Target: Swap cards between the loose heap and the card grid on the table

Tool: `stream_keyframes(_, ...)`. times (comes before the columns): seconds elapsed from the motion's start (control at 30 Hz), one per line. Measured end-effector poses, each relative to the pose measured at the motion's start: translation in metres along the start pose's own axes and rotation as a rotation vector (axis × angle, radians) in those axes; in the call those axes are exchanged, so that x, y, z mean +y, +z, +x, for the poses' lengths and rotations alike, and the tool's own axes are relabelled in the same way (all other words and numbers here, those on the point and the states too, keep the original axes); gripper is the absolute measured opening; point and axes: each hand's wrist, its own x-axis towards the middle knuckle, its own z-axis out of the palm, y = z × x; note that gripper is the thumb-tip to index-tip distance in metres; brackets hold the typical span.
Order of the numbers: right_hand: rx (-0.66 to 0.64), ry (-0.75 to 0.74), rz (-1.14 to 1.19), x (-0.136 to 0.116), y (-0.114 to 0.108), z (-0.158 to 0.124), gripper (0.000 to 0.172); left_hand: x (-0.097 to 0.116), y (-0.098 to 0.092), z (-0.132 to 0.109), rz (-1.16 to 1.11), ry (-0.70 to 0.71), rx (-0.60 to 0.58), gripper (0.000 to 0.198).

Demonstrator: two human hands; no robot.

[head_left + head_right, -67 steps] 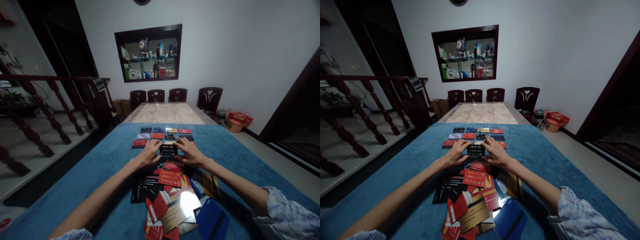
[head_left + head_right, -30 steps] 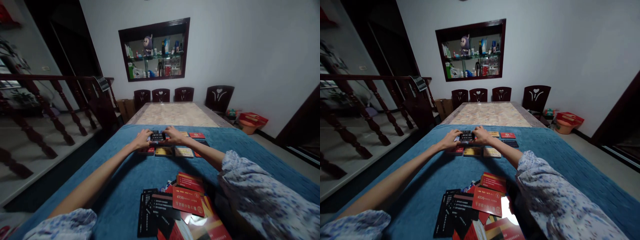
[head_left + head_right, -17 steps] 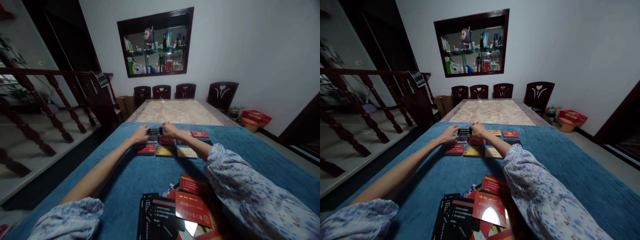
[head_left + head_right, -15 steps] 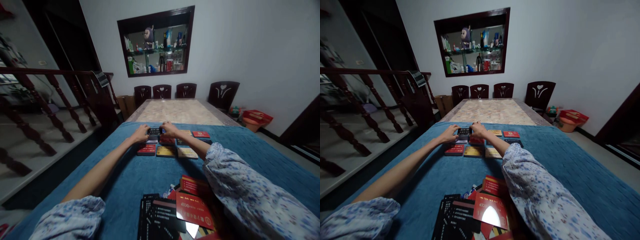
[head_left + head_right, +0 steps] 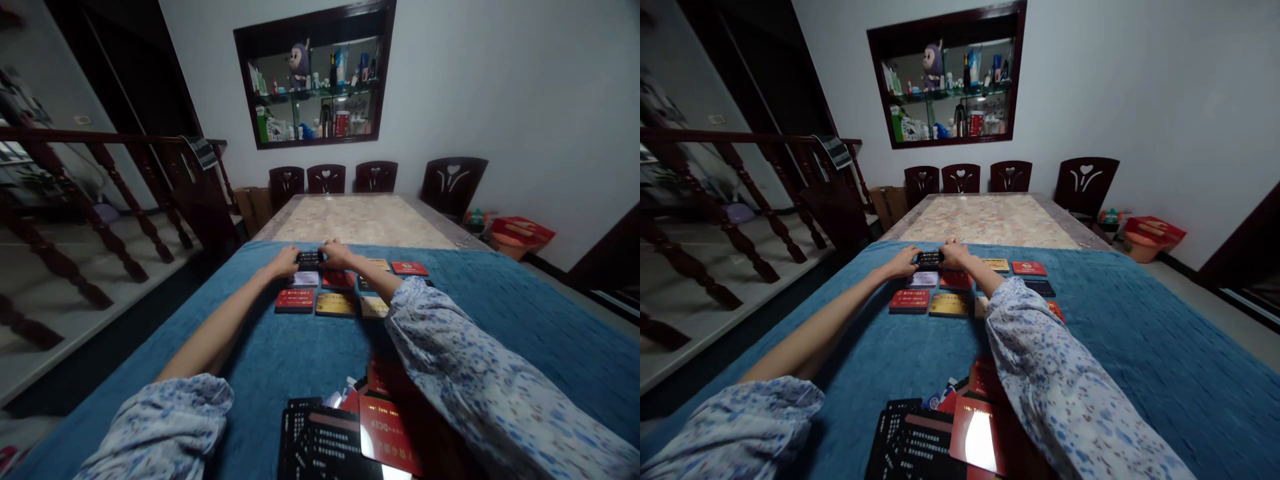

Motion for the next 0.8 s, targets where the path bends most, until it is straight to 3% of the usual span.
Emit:
stream_keyframes(0.43,-0.057,0.017,-0.015,0.002,0.009,0.016,0.041,-0.013,0.014,0.019,-0.019,-0.001,-0.038,0.044)
stream_keyframes(0.8,-0.106,-0.003,-0.036,0.002,0.006,0.019,0.041,-0.013,0.009,0.023,-0.026,0.016,-0.107,0.035)
